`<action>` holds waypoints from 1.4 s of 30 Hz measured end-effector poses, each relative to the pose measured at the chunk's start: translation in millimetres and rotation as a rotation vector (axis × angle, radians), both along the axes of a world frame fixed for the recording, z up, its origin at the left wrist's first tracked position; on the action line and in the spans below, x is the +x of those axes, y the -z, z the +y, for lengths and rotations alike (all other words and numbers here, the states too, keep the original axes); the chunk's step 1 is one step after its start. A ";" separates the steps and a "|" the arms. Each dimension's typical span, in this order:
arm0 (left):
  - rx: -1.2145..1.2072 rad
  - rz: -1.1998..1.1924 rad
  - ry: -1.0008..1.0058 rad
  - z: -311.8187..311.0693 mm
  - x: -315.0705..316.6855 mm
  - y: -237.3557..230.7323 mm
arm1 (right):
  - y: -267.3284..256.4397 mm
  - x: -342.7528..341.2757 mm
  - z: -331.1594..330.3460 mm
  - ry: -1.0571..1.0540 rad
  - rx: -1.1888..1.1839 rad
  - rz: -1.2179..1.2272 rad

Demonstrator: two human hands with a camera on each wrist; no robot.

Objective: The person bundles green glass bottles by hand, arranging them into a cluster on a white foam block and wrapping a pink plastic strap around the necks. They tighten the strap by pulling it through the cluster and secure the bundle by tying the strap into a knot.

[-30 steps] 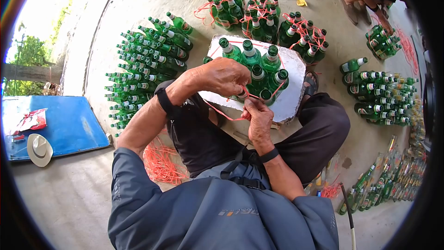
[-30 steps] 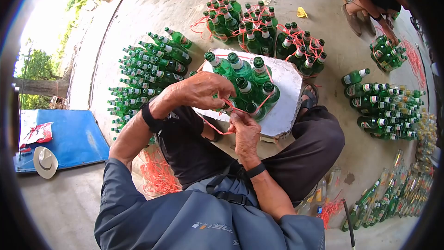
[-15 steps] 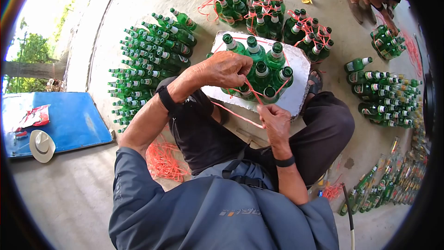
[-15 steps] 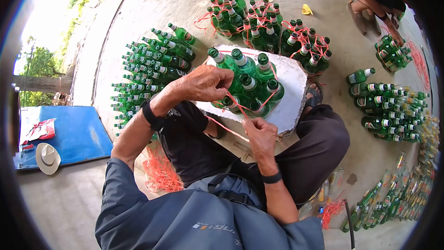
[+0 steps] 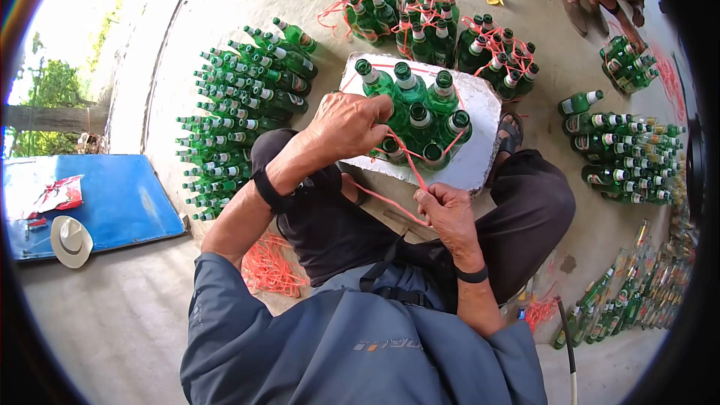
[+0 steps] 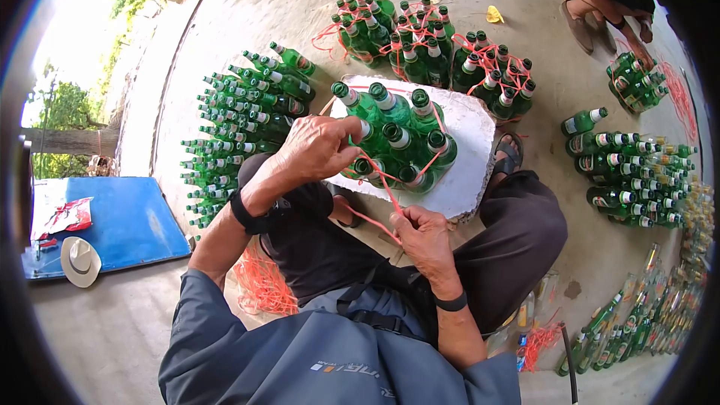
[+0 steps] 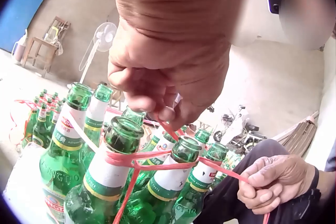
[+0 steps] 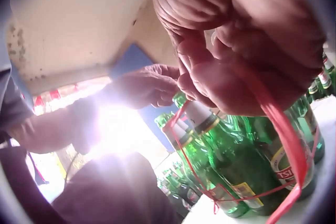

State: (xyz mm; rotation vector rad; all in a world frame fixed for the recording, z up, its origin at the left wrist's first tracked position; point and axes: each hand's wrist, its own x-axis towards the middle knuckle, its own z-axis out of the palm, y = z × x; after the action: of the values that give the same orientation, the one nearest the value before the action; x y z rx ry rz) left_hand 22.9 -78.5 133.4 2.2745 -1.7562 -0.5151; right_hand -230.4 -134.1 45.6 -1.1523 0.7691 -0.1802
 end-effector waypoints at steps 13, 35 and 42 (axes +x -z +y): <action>-0.109 0.358 -0.295 13.5 0.1 8.5 | 18.4 10.5 8.7 0.224 -0.006 0.005; -0.386 0.135 -0.258 -2.1 9.1 37.0 | 21.5 31.7 14.9 0.258 0.096 -0.077; -0.388 0.084 -0.151 -4.0 20.5 34.8 | 20.8 37.2 18.2 0.255 0.045 -0.069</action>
State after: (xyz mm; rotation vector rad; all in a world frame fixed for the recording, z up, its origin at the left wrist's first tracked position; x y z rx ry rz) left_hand 43.3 -82.5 98.6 2.0566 -1.4773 -0.2135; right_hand -193.2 -115.9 24.8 -0.9979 0.8530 -0.4116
